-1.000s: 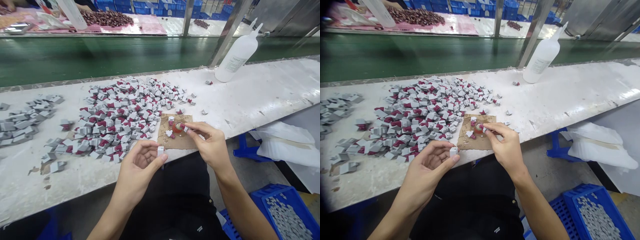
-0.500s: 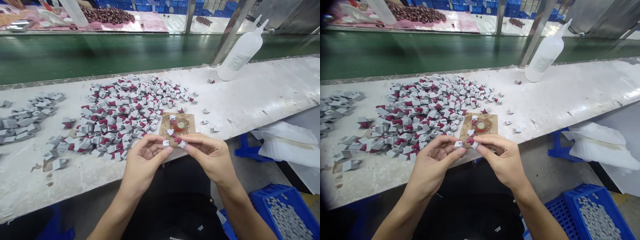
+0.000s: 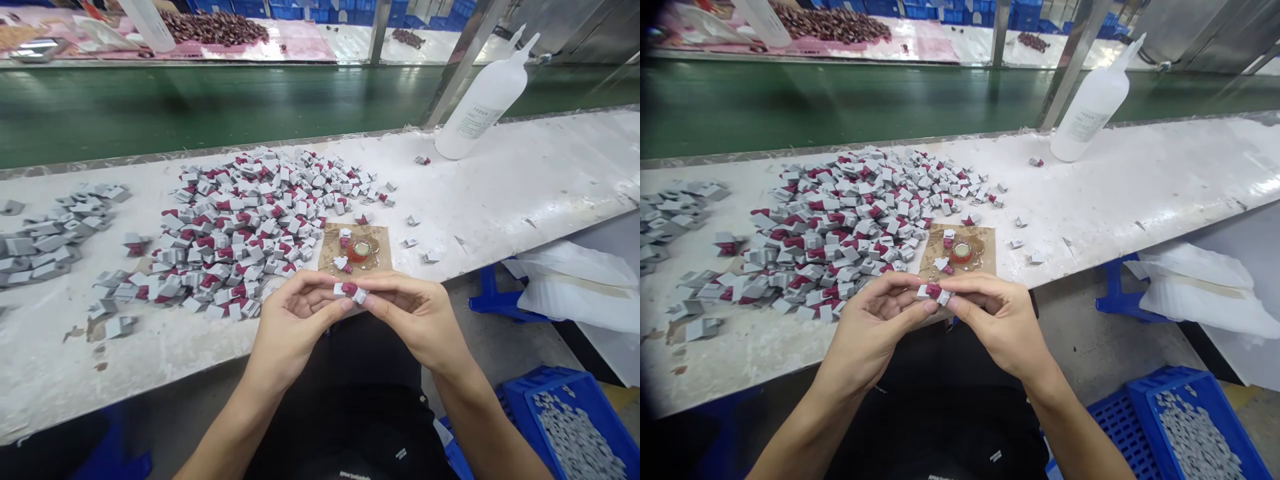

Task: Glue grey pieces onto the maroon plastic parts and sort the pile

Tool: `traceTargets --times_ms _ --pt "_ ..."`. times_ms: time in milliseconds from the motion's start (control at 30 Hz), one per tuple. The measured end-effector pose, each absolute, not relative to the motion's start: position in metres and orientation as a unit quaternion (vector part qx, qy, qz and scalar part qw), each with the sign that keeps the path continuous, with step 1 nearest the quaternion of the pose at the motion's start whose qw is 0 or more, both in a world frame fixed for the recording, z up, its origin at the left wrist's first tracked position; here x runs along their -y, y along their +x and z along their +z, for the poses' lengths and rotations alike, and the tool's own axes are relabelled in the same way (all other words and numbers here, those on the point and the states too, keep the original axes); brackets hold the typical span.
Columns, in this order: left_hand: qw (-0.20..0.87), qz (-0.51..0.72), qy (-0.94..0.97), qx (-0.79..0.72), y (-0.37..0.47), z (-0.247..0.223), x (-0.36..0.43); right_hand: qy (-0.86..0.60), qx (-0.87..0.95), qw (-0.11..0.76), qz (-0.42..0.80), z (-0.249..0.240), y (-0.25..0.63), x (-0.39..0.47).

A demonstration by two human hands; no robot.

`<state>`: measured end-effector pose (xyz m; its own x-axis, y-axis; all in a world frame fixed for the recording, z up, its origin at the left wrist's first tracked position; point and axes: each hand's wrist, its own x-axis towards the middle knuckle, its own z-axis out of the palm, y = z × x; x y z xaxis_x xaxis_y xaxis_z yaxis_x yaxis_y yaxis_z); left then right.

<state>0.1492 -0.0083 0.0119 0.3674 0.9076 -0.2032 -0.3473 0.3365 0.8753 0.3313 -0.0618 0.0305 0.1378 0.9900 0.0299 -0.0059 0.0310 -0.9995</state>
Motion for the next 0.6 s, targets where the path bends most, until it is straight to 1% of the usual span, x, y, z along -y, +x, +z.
traceTargets --times_ms 167,433,533,600 --pt "0.728 0.404 0.416 -0.366 0.143 0.010 0.011 -0.520 0.481 0.534 0.462 0.033 0.335 0.064" --pt "0.683 0.387 0.485 -0.386 0.130 0.017 0.009 -0.481 0.491 0.517 0.510 0.029 0.336 0.060" --pt "0.643 0.391 0.516 -0.409 0.127 0.020 0.010 -0.474 0.494 0.512 0.519 0.028 0.330 0.056" --pt "0.586 0.413 0.543 -0.436 0.125 0.022 0.011 -0.469 0.510 0.509 0.511 0.032 0.326 0.051"
